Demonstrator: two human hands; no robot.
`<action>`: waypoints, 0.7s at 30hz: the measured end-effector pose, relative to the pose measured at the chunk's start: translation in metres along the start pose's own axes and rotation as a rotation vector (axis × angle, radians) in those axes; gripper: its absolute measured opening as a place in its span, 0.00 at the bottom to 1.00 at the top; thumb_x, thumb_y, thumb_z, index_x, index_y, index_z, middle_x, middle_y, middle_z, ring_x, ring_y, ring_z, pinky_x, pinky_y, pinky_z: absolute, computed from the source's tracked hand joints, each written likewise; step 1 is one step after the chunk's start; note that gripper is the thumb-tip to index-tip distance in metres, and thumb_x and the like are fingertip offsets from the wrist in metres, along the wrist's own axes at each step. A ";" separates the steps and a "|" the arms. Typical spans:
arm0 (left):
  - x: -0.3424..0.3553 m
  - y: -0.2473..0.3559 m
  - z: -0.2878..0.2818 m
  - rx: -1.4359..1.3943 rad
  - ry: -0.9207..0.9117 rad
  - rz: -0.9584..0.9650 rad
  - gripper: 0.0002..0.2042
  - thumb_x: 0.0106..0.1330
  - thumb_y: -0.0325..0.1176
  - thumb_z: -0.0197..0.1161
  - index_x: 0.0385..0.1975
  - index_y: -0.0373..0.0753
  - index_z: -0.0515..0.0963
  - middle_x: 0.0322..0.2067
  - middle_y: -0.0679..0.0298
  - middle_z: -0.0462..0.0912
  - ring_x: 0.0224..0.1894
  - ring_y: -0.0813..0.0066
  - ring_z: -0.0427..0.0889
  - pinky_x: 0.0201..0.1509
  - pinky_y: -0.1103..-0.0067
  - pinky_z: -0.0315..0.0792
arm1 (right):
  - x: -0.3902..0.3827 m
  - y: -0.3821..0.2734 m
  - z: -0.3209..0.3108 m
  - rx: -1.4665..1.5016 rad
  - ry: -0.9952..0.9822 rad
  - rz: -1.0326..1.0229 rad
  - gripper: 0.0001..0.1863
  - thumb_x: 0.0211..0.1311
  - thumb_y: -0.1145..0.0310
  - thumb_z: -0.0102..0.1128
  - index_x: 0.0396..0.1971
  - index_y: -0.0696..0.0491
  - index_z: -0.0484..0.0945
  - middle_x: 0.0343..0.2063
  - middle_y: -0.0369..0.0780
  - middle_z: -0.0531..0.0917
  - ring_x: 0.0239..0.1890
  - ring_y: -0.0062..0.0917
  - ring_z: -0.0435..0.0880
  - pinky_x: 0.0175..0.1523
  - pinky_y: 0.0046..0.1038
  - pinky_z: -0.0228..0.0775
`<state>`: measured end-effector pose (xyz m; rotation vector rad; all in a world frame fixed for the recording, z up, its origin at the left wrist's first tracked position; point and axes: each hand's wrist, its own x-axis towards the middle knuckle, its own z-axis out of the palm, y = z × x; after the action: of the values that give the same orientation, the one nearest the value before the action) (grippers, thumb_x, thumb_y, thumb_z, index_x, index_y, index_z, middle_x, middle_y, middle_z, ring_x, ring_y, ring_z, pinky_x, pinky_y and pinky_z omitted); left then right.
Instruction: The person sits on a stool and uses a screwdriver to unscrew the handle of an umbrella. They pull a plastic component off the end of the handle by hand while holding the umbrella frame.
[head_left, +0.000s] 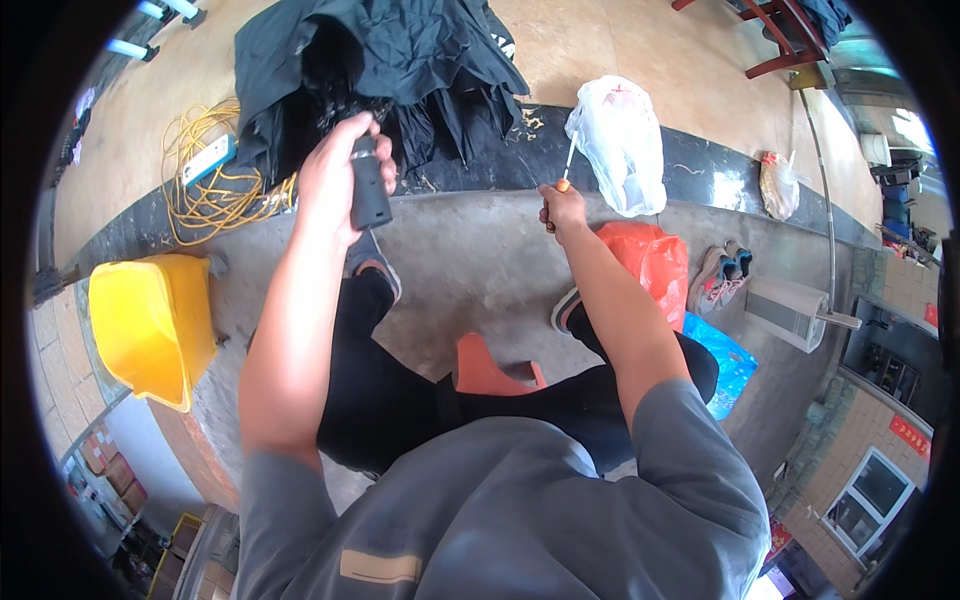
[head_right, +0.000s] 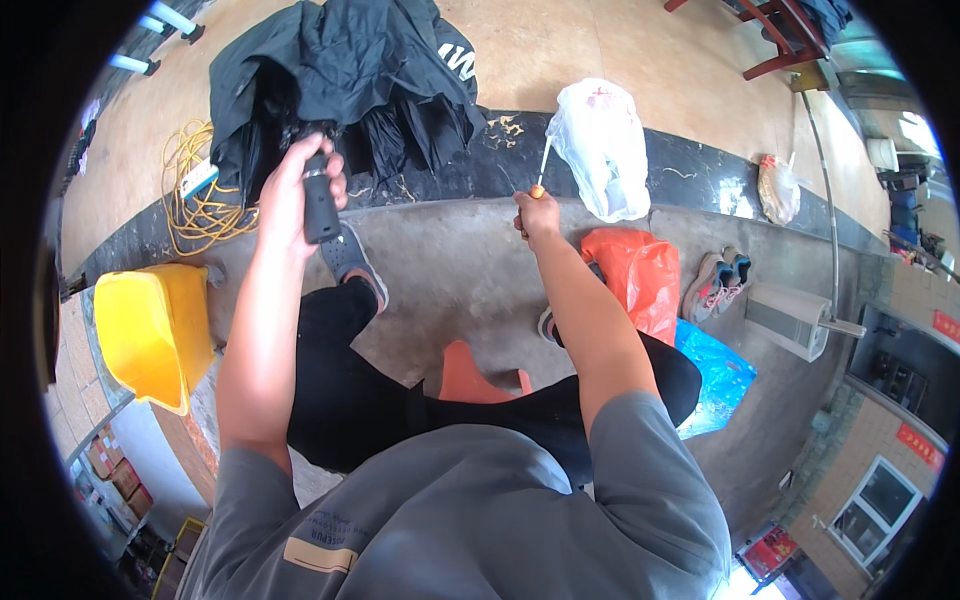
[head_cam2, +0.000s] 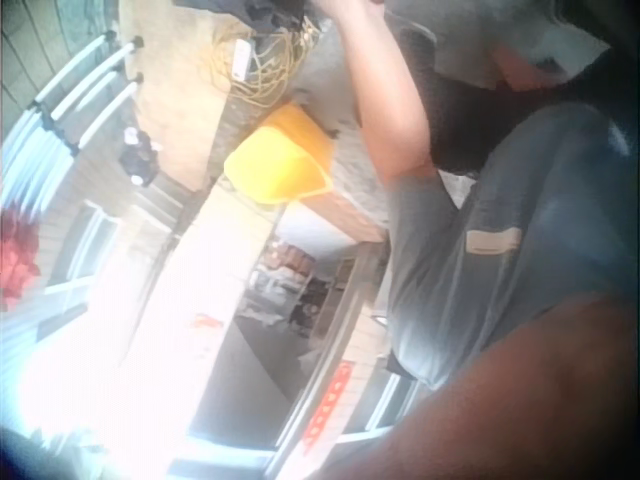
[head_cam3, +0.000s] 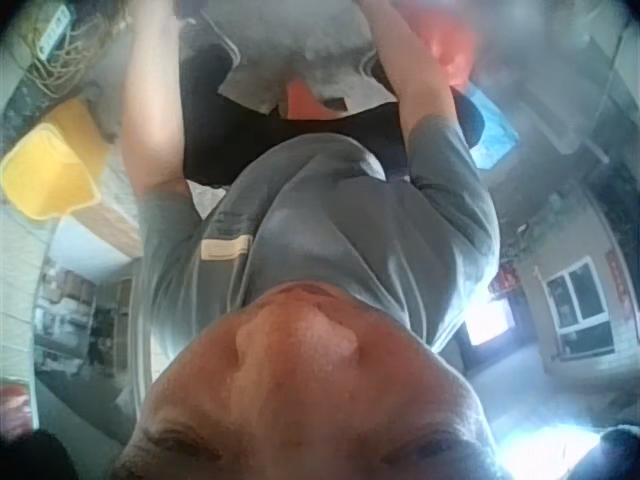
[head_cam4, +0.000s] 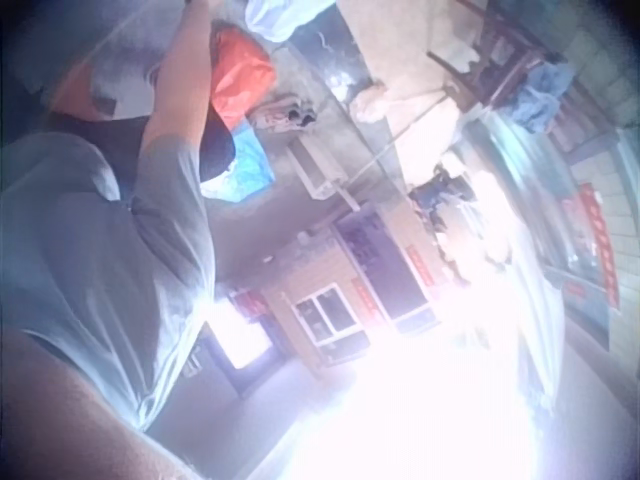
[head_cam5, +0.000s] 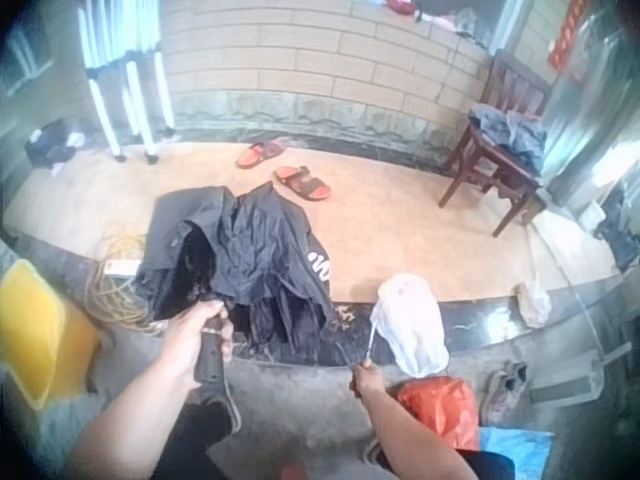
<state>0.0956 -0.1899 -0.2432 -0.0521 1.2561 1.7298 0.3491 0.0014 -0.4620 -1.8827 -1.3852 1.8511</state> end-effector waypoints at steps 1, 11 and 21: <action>-0.001 0.002 -0.001 -0.001 0.003 0.001 0.11 0.68 0.40 0.59 0.35 0.39 0.72 0.23 0.63 0.76 0.22 0.75 0.75 0.24 0.80 0.69 | 0.013 -0.001 0.005 -0.088 0.017 0.019 0.08 0.62 0.66 0.61 0.27 0.51 0.72 0.16 0.33 0.72 0.12 0.20 0.73 0.14 0.26 0.57; 0.008 0.020 -0.012 0.032 0.123 0.039 0.11 0.68 0.40 0.58 0.35 0.38 0.73 0.23 0.63 0.75 0.20 0.76 0.75 0.24 0.80 0.68 | 0.105 -0.036 0.040 -0.365 -0.066 -0.017 0.14 0.60 0.57 0.66 0.37 0.52 0.79 0.19 0.37 0.80 0.16 0.22 0.78 0.19 0.26 0.68; 0.019 0.025 -0.013 -0.020 0.043 0.062 0.10 0.71 0.42 0.55 0.37 0.42 0.71 0.24 0.67 0.72 0.22 0.80 0.72 0.25 0.84 0.67 | 0.139 -0.021 -0.005 -0.774 0.300 -0.513 0.31 0.57 0.56 0.65 0.59 0.53 0.70 0.53 0.51 0.76 0.58 0.43 0.75 0.60 0.37 0.68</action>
<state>0.0619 -0.1871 -0.2410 -0.0629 1.2835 1.8036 0.3158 0.1103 -0.5444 -1.7015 -2.3750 0.8012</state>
